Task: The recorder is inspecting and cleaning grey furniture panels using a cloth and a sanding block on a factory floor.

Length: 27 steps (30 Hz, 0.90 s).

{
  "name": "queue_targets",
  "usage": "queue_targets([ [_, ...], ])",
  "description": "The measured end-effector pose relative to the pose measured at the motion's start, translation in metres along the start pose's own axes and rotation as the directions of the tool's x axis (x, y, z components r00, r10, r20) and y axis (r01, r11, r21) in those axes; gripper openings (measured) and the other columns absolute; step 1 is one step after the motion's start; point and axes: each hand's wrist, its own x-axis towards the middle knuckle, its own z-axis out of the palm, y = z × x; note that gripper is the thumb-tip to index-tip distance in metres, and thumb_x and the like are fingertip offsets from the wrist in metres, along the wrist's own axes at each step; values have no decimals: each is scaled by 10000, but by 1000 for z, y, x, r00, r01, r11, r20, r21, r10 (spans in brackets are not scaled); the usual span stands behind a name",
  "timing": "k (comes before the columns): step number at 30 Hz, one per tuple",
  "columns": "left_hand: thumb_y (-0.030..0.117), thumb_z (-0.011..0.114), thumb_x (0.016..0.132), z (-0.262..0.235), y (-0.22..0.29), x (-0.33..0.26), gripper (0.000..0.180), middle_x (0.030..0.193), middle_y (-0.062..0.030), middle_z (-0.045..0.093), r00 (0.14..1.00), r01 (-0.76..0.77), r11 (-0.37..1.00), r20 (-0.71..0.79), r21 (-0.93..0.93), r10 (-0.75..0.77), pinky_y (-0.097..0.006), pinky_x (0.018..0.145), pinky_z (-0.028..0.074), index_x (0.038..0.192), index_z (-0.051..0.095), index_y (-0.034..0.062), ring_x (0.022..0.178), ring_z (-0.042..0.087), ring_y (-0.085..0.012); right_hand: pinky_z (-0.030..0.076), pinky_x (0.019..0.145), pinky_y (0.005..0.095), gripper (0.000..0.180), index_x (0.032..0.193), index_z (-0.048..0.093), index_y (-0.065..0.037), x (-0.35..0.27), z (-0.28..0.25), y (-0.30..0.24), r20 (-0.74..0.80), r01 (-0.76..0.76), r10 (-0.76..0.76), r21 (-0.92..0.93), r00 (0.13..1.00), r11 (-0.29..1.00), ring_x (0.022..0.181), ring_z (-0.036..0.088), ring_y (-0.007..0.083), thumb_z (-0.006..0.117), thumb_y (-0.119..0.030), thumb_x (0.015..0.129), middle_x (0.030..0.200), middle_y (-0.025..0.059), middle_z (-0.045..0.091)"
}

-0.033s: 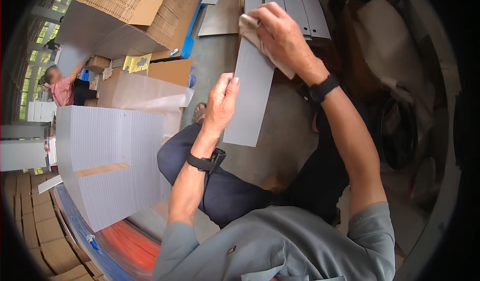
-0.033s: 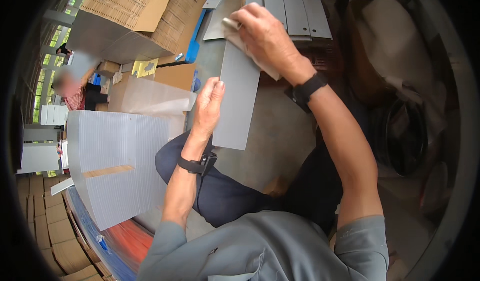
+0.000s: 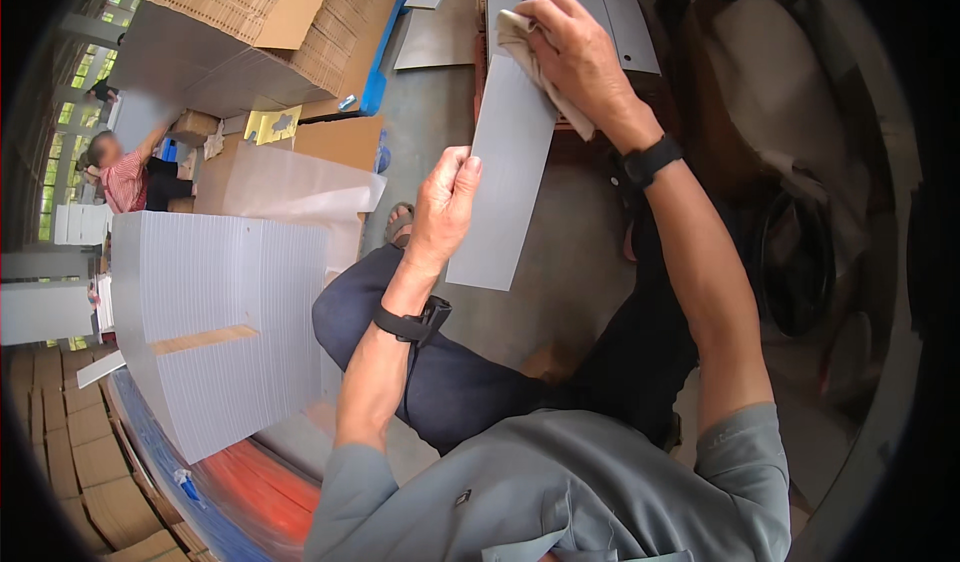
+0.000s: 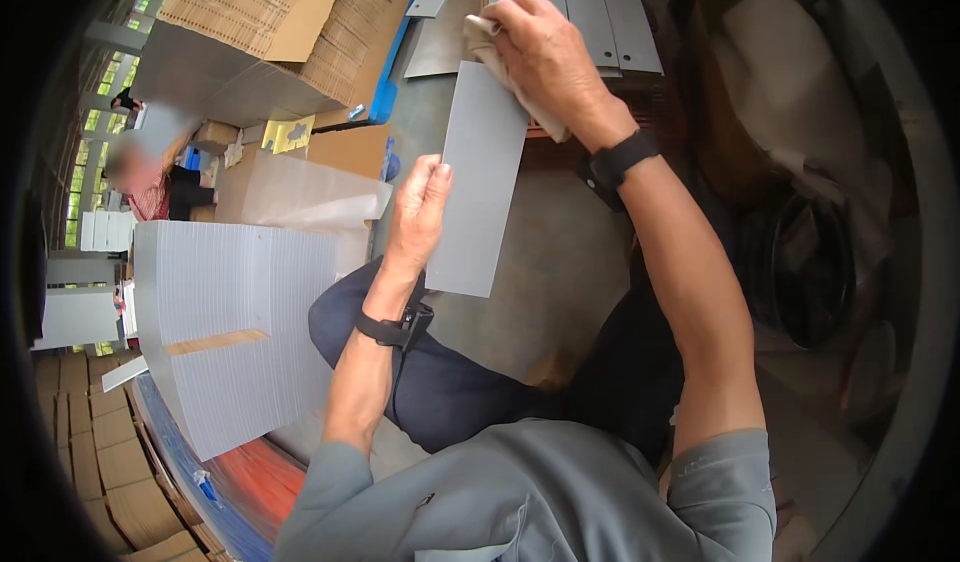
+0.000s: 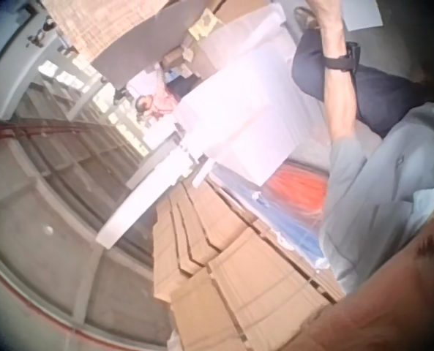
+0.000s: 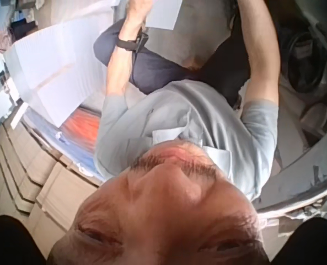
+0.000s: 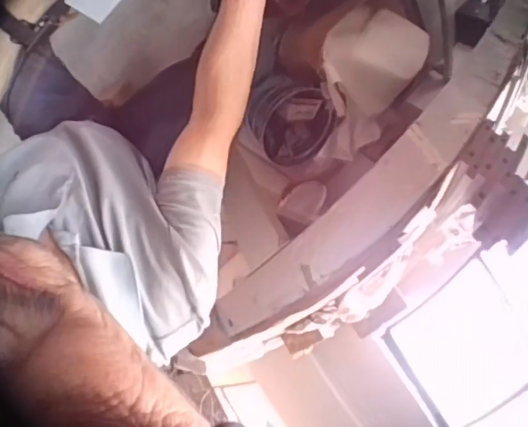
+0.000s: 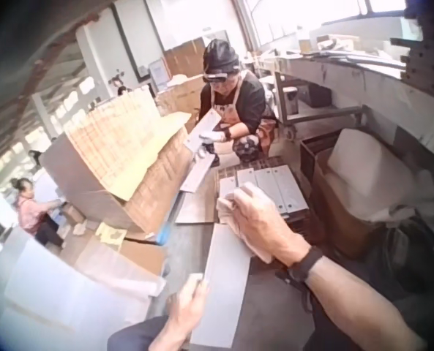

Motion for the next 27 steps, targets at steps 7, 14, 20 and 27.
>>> queue_targets([
  [7,303,552,1074,-11,-7,-9,284,807,55,483,999,-8,1000,-40,12,9,-233,646,387,1064,596,22,733,402,-48,517,904,362,261,1235,601,-49,15,-28,-2,-176,-118,131,83,976,990,1055,653,278,615,-82,977,1127,120,675],
  [14,306,598,1052,-9,-24,3,316,843,82,500,985,151,932,-26,-329,-169,-199,673,367,1124,641,1,773,407,-25,524,836,364,271,1171,620,-40,2,-2,-48,82,5,-26,251,996,968,943,648,295,706,-83,917,995,141,660],
  [20,249,621,1038,-10,-21,11,259,976,13,614,918,156,714,-166,-682,-359,-248,790,484,1146,635,14,894,570,-75,535,773,422,178,1001,567,-40,-59,50,-73,331,89,-186,288,925,954,896,614,315,697,-98,894,936,108,569],
  [27,193,601,1046,-41,-59,14,265,1198,-91,642,877,-9,643,-315,-766,-362,-333,1032,474,1224,587,-2,1138,599,-175,563,850,415,162,960,570,-39,-133,46,-113,694,158,-525,522,493,838,970,629,307,679,-123,875,957,95,590],
])
